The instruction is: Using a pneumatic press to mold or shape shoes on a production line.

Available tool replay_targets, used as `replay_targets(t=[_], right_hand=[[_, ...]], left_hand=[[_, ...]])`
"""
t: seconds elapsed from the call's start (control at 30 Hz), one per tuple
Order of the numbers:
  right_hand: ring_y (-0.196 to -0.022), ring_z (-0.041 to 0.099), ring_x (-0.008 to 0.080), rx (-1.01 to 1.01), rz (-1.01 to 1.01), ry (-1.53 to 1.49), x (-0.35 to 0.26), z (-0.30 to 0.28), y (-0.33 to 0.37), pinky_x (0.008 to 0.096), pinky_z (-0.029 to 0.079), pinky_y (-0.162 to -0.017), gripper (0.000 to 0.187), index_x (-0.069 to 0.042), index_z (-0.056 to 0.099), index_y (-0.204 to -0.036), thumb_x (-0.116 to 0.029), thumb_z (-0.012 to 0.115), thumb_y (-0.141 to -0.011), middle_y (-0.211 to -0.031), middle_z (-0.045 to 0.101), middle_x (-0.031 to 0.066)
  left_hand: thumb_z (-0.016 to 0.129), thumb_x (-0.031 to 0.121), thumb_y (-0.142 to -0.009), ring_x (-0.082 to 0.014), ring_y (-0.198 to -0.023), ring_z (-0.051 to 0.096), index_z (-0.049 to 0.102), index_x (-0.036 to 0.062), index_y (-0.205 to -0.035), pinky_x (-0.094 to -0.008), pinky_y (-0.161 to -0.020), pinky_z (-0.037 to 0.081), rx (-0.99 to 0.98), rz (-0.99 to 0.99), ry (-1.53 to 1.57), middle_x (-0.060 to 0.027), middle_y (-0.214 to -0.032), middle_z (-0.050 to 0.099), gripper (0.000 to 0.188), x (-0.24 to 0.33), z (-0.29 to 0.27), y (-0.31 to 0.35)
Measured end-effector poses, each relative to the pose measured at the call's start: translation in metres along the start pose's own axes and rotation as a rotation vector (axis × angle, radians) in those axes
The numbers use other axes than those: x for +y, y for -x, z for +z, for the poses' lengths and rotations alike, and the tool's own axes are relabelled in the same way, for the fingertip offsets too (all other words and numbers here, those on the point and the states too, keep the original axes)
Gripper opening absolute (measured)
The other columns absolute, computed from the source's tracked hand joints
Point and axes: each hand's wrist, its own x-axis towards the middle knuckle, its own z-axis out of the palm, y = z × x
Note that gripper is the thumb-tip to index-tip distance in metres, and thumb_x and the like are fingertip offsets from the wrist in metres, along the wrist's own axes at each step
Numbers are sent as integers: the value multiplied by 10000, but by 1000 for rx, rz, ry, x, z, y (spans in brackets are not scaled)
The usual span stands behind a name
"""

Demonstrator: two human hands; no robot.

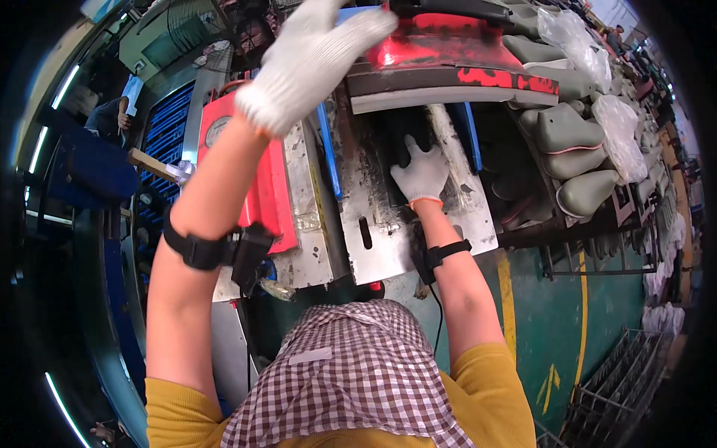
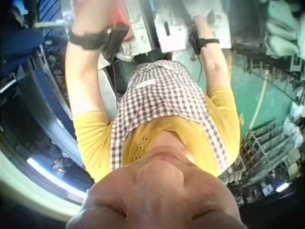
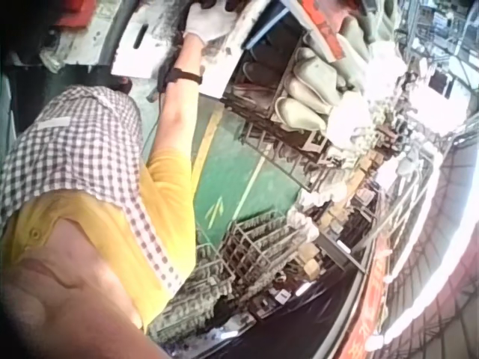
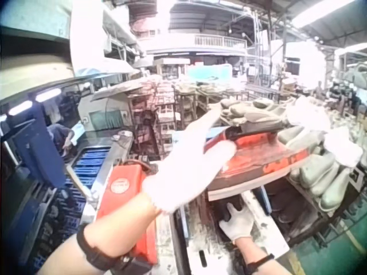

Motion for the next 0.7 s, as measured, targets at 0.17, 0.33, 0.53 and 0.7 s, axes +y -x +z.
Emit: replay_targets(t=[0.17,0.33,0.53,0.7], right_hand=[[-1241,592,472,-32,-85,-173,28,-10,-3,530,487,-1062,823,-230,569,-1512,-540,786,-781,-1343,594,293],[-1325,591,354,78,91,-707,75,-49,50,414,435,-1129,623,68,526,-1477,-278,682,-981,-1433,599,265],[-644,477,87,243,617,-896,131,-47,206,275,409,-591,212,-54,628,-957,-231,585,-1065,-764,561,-10],[-847,694,228,-571,928,-1724,122,-40,286,363,543,-704,438,-95,592,-1229,-505,524,-1092,-1077,700,109]], left_hand=[[621,242,-983,-374,-1345,558,530,24,-1466,-399,-1162,414,-200,233,-156,-245,-1431,589,537,-29,24,-67],[687,253,-896,-373,-1264,650,655,86,-1385,-445,-1083,513,-91,80,-402,-253,-1325,681,518,-22,40,-55],[708,172,-814,-363,-995,643,687,127,-1177,-492,-934,495,102,362,-480,-142,-1007,660,367,-51,89,19],[733,244,-791,-318,-898,637,666,124,-905,-513,-827,472,-44,298,-580,-107,-800,638,179,-62,122,86]])
